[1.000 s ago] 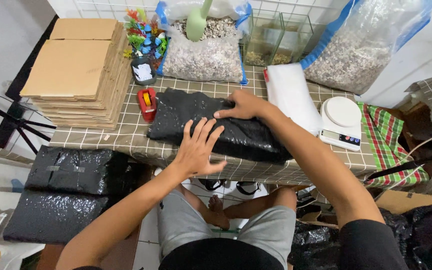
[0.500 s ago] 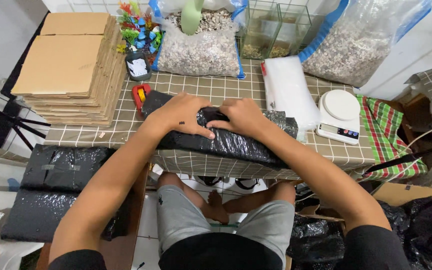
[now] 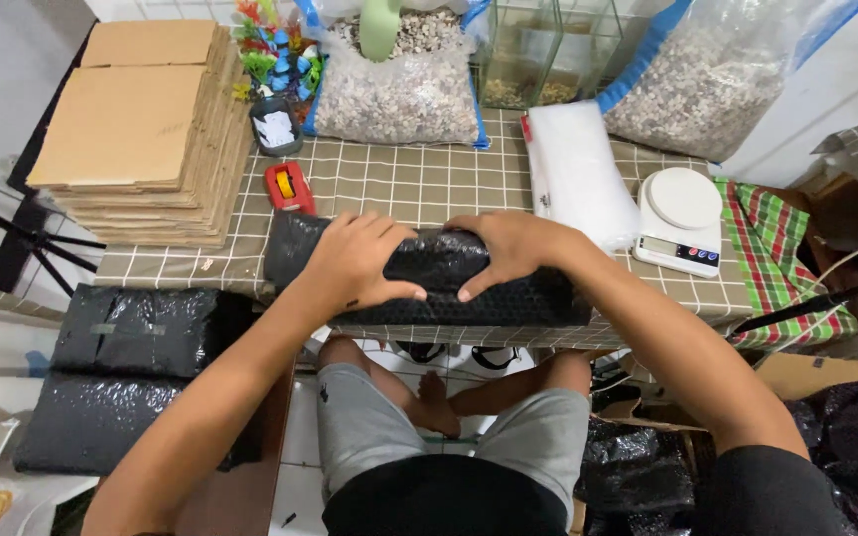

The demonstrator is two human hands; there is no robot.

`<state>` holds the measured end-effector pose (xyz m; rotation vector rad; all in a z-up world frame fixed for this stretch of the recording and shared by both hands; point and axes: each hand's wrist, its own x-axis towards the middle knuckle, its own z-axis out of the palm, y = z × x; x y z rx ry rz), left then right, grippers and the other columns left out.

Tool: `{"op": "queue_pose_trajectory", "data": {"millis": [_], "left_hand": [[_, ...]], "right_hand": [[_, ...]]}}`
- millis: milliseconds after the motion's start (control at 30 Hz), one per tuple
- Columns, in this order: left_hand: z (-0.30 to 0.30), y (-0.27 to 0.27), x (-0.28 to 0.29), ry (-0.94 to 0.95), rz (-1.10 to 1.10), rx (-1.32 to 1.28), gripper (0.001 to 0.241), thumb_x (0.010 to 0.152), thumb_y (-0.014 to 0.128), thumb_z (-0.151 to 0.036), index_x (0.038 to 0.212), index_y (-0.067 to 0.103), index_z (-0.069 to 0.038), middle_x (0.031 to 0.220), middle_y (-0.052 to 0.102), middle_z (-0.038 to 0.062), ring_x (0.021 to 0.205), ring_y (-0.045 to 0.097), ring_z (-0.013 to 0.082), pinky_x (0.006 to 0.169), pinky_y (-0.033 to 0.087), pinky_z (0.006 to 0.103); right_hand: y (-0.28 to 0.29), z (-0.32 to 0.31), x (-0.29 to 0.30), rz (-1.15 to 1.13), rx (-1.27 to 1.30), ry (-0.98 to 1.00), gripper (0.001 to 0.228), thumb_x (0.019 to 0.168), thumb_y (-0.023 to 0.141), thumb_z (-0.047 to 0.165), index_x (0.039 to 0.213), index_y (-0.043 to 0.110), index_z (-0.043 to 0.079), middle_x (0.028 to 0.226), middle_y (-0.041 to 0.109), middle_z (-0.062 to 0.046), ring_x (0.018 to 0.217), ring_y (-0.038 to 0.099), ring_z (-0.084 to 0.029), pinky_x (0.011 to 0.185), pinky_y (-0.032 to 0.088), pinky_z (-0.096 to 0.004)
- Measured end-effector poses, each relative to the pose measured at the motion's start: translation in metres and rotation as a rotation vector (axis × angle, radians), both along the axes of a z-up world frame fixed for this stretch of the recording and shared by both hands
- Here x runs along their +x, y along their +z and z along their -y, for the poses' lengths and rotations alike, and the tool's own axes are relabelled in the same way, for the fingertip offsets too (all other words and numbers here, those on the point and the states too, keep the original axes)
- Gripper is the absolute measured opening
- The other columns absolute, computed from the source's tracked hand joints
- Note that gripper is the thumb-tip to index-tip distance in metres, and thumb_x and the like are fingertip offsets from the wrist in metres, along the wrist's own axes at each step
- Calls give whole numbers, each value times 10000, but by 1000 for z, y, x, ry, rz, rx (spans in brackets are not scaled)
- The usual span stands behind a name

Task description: Wrapping a small cardboard box with bubble wrap and black plastic film for shipping

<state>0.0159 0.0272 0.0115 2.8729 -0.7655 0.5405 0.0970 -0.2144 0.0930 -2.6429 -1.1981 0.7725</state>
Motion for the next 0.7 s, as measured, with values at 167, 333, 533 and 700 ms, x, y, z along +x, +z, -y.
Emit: {"op": "queue_pose_trajectory", "data": {"millis": [167,333,533,700], "left_hand": [[4,2,-13,46,472,53,517,874,682,-643,1131,662,-195,1007,612,2,958,620,209,893,476,412],[3,-52,6,109,641,41,401,1036,510,-512,1206,668,-185,1145,625,60,1044,598,276,943,455,502],[4,-57,-4,95,632,76,333,968,656,-342,1257,663,-177,1248,662,104,1116,631,279,991,469,494],[-3,-61,8,47,583,74,252,1022,574,-365,1175,664,-187,1213,675,98,1086,639,273,977,474,493]], "right_hand": [[-21,10,-5,647,139,64,1133,552,880,696,1495,469,222,1313,602,-167,1244,590,-399,1063,421,-525],[-79,8,12,1084,332,72,1170,484,910,635,1495,475,238,1304,548,-142,1229,555,-368,1050,398,-495],[-89,16,-6,977,399,-12,961,551,924,594,1296,524,138,1440,515,-197,1395,462,-393,1130,363,-519],[-115,29,3,1127,573,140,375,797,870,366,994,604,189,1011,586,-26,1034,623,-231,884,488,-363]]}}
